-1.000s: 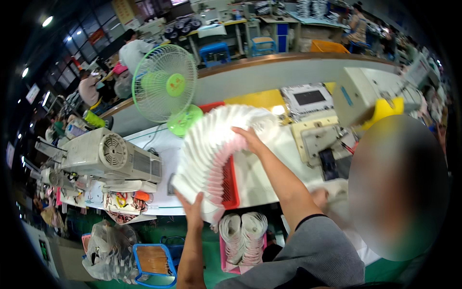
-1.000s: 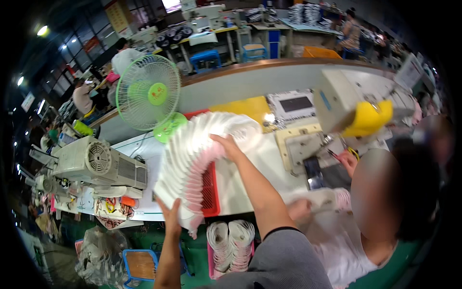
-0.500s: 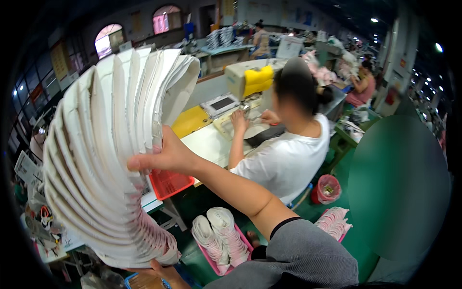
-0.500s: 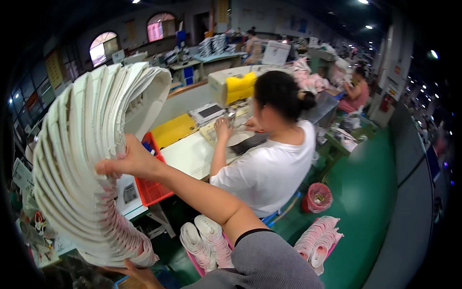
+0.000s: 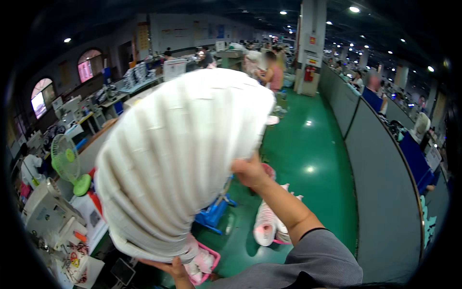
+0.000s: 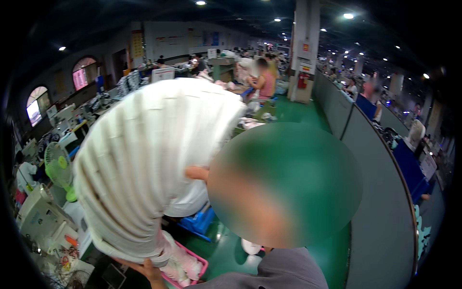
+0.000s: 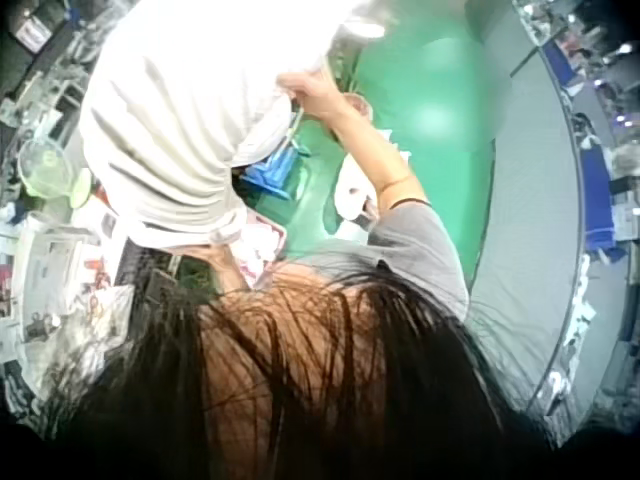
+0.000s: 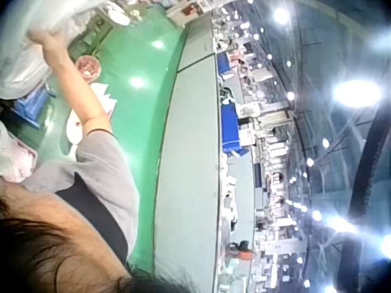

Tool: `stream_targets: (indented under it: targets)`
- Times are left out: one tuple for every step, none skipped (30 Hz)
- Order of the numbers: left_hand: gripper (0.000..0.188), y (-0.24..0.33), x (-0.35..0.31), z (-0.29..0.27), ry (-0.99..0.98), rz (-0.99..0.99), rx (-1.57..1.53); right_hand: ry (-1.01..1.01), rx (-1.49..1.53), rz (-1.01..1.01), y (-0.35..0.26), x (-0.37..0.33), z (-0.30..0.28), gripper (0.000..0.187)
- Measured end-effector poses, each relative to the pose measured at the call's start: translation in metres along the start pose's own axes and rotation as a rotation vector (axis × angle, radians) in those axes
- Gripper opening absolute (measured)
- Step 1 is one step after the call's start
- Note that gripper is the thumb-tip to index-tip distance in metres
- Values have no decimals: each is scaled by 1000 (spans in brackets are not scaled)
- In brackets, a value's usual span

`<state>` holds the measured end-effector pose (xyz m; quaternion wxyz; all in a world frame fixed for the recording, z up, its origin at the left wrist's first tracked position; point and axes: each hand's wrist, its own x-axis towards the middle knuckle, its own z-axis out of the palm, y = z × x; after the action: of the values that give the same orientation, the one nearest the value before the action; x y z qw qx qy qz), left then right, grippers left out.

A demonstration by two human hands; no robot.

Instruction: The person carries a stack of shoe soles through a factory, places them at a workstation, and then gathers and sorts bundles of white shoelaces from a container into a plastic bag.

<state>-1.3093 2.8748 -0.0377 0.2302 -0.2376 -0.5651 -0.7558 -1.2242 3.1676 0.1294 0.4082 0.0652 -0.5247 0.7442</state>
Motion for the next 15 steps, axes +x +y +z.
stream_targets:
  targets:
    - [124, 2, -25, 13, -91, -35, 28, 101, 32, -92, -26, -26, -30, 73]
    - [129, 31, -50, 39, -186, -183, 39, 199, -41, -37, -53, -58, -84, 77]
    - [129, 29, -85, 54, -324, -288, -27, 228, -96, -7, -88, -98, -129, 80]
    - [128, 34, -117, 79, -433, -283, -75, 362, -169, -121, -125, -127, -137, 82]
    - [126, 46, -145, 110, -561, -270, -150, 437, -276, -206, -158, -167, -187, 80]
    - [124, 86, -164, 146, -650, -376, -306, 435, -221, -84, -196, -209, -237, 81]
    - [122, 123, -179, 176, -707, -469, -439, 530, -277, -151, -221, -225, -240, 82]
    - [118, 130, -204, 198, -778, -544, -519, 544, -337, -215, -247, -250, -262, 83]
    - [111, 149, -215, 224, -818, -546, -657, 537, -369, -232, -272, -266, -272, 83]
    - [108, 155, -235, 244, -836, -587, -722, 596, -365, -222, -293, -284, -286, 82]
    - [106, 160, -255, 267, -872, -633, -806, 671, -378, -227, -315, -304, -300, 80]
    - [106, 171, -273, 286, -881, -637, -815, 679, -386, -233, -335, -322, -317, 80]
    - [102, 181, -290, 305, -944, -697, -823, 749, -409, -250, -352, -339, -335, 78]
    - [98, 187, -303, 322, -1005, -748, -823, 813, -420, -268, -365, -350, -352, 77]
    - [98, 188, -318, 339, -1012, -743, -825, 816, -419, -276, -378, -360, -368, 77]
